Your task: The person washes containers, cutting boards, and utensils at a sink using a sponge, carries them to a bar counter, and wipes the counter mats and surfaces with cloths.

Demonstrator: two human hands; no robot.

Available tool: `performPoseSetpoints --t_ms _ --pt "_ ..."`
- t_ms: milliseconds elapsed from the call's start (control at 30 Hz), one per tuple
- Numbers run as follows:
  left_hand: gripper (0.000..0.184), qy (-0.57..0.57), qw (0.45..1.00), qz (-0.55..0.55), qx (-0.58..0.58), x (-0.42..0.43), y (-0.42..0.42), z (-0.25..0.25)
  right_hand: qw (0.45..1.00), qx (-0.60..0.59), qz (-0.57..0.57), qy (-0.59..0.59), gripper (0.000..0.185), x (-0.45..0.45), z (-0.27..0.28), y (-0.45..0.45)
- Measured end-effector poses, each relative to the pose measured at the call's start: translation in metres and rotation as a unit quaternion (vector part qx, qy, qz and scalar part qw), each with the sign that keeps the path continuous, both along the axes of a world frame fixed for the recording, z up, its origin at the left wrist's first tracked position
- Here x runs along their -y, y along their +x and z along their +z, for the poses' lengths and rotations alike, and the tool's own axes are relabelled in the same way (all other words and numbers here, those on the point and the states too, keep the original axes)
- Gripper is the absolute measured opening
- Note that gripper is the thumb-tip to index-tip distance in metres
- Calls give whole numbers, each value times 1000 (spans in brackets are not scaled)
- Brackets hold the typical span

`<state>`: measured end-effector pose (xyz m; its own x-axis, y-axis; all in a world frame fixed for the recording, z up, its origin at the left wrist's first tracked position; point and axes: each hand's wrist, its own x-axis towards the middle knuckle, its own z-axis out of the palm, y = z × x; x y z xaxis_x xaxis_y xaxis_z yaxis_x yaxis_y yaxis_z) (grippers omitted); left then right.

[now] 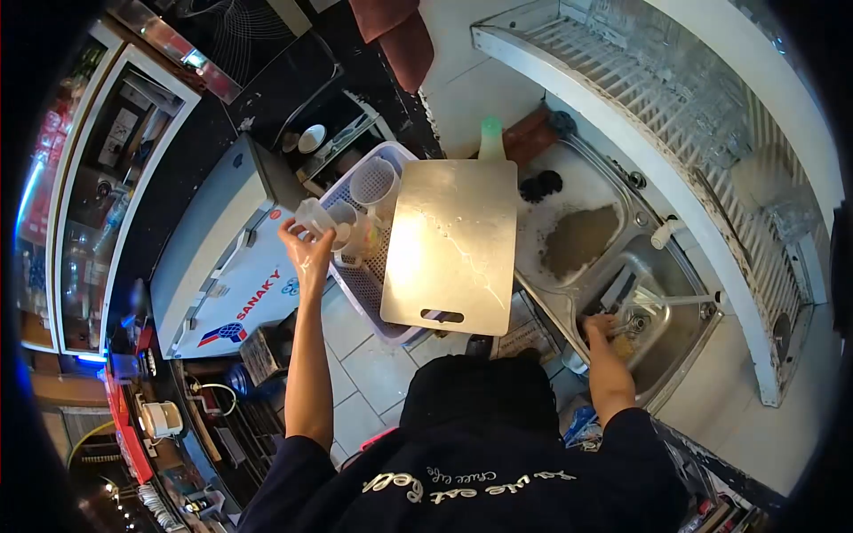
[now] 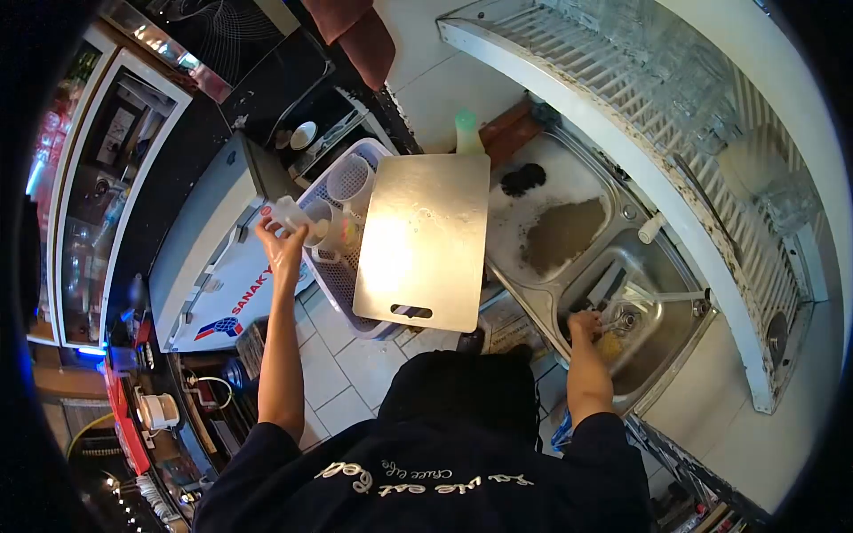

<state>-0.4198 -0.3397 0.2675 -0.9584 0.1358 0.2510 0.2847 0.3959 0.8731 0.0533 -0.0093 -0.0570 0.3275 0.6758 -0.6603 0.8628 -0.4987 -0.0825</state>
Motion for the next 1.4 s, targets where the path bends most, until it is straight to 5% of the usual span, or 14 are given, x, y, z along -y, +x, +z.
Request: performPoseSetpoints --t_ms 100,233,400,533,667,733,800,833,867,933,1033,1200,1400 --pt "90 -132 990 -39 -38 7 -9 -21 1000 3 -13 22 42 -2 -5 3" --pt "106 -164 984 14 -71 0 3 -36 998 -21 -10 63 39 -5 -22 12" --pt "73 -85 989 -59 -103 -22 40 -11 988 -109 -12 108 36 -2 -18 20" --pt "49 11 967 -249 -56 -79 107 34 960 -244 -59 127 34 -8 11 39" --pt "37 83 810 -513 270 -150 209 40 905 -380 -122 146 32 -17 58 54" --pt "40 -39 757 -599 256 -190 260 13 875 -438 -144 146 31 -16 82 55" --pt "48 -149 745 -649 42 -232 307 -43 844 -491 -161 141 30 -11 106 51" --pt "63 -257 694 -671 42 -253 329 -52 832 -509 -170 139 29 -4 121 50" --pt "67 -244 674 -679 157 -270 346 -83 822 -522 -179 140 29 1 134 48" --pt "75 -209 611 -608 462 -303 373 -141 816 -522 -195 155 28 8 155 44" --pt "74 -183 511 -524 656 -344 395 -191 822 -484 -225 197 27 6 179 44" --pt "60 -165 387 -437 795 -394 424 -220 841 -401 -260 254 25 -10 216 56" --pt "44 -161 326 -400 841 -421 439 -221 857 -410 -253 182 24 -54 185 94"
